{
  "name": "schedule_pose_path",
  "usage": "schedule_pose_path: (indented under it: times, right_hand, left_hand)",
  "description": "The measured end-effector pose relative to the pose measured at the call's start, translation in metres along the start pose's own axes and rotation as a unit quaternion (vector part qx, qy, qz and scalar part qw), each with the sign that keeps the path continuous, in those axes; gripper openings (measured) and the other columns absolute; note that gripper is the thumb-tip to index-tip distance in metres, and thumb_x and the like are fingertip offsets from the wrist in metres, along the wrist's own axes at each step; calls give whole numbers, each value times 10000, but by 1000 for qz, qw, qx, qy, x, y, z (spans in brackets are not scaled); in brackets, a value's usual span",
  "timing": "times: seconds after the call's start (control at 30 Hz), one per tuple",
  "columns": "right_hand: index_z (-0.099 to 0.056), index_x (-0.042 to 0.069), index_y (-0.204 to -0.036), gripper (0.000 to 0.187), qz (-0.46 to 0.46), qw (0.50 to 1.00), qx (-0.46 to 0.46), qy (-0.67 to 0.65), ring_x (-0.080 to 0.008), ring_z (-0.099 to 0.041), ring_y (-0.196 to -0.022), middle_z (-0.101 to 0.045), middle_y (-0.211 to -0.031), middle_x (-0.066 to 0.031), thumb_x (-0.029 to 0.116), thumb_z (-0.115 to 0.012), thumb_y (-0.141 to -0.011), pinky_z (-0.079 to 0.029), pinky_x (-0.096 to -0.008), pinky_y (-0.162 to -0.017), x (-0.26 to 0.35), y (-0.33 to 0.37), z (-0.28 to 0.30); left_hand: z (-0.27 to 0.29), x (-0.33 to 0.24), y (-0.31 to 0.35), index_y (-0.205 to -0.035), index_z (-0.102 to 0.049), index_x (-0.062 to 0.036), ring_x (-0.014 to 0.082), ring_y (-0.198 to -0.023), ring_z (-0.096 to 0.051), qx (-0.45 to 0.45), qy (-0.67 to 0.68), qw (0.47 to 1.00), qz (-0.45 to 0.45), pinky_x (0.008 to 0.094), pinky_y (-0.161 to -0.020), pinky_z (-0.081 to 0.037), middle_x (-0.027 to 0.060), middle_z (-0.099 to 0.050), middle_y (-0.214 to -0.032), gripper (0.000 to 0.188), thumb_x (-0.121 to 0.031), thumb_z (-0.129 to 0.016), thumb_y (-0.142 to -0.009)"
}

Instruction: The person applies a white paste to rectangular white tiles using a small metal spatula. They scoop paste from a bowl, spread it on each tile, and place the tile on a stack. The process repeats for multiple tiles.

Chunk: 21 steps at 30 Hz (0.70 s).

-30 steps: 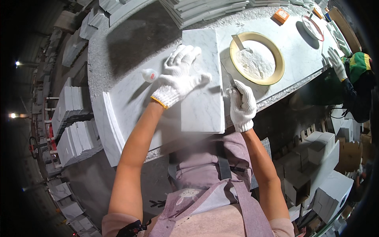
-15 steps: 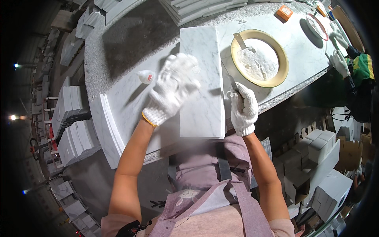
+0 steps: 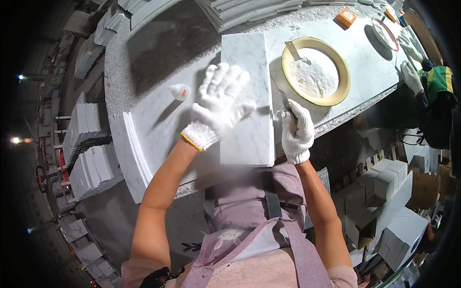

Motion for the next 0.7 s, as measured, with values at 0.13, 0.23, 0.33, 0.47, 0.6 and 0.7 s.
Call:
schedule_pose_path:
  times: [0.13, 0.23, 0.33, 0.47, 0.6, 0.7]
  right_hand:
    - [-724, 14, -1246, 383, -3, 1000, -5, -15, -282, -737, -1003, -740, -1135, -173, -104, -721, -881, -580, -348, -896, -1, 1, 0]
    - [-692, -7, -1291, 364, -31, 998, -1, -46, -220, -718, -1038, -736, -1169, -142, -82, -701, -935, -568, -315, -927, -2, 2, -3]
    - [-672, -17, -1318, 323, -132, 978, -35, -160, -158, -695, -1042, -734, -1181, -105, -48, -667, -997, -566, -294, -930, -1, 7, -1]
    - [-661, -25, -1331, 281, -287, 934, -92, -193, -141, -685, -1054, -728, -1199, -102, 27, -618, -1058, -563, -283, -943, 7, 24, 23]
    - [-605, 16, -1354, 316, -340, 911, -132, -194, -176, -735, -887, -724, -1070, -78, 198, -628, -1097, -626, -332, -788, 14, 45, 56]
    - [-603, 1, -1301, 299, -355, 902, -99, -227, -208, -710, -1033, -699, -1138, -88, 226, -613, -1104, -607, -390, -915, 21, 52, 79]
  left_hand:
    - [-4, -3, -15, -1451, -667, -135, 276, -1535, -412, -39, -40, 997, -54, 459, -1318, -207, 94, -573, -1567, 664, -615, -574, -1002]
    - [-5, 16, -54, -1556, -542, -121, 296, -1581, -329, 25, -43, 998, -23, 484, -1327, -152, 128, -463, -1652, 758, -667, -445, -1040]
    - [-10, 9, -69, -1646, -366, -94, 354, -1619, -225, 189, -37, 981, 12, 514, -1332, -74, 183, -310, -1727, 919, -764, -282, -1023]
    - [4, -31, -29, -1639, -386, -118, 451, -1590, -247, 199, -32, 958, -206, 570, -1308, -160, 203, -315, -1718, 874, -738, -321, -1027]
    - [19, -22, -32, -1631, -406, -135, 471, -1562, -289, 149, 30, 970, -190, 525, -1281, -251, 222, -375, -1676, 808, -544, -649, -978]
    - [17, -16, -52, -1637, -397, -141, 470, -1561, -294, 226, -99, 960, -136, 583, -1246, -267, 221, -347, -1697, 808, -663, -432, -1022]
Point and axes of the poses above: each hand's wrist, its own y-axis away from the middle knuckle, its own z-axis out of the back of the hand, x = y × z, the point moved 1 cm from there along -y, towards the middle knuckle
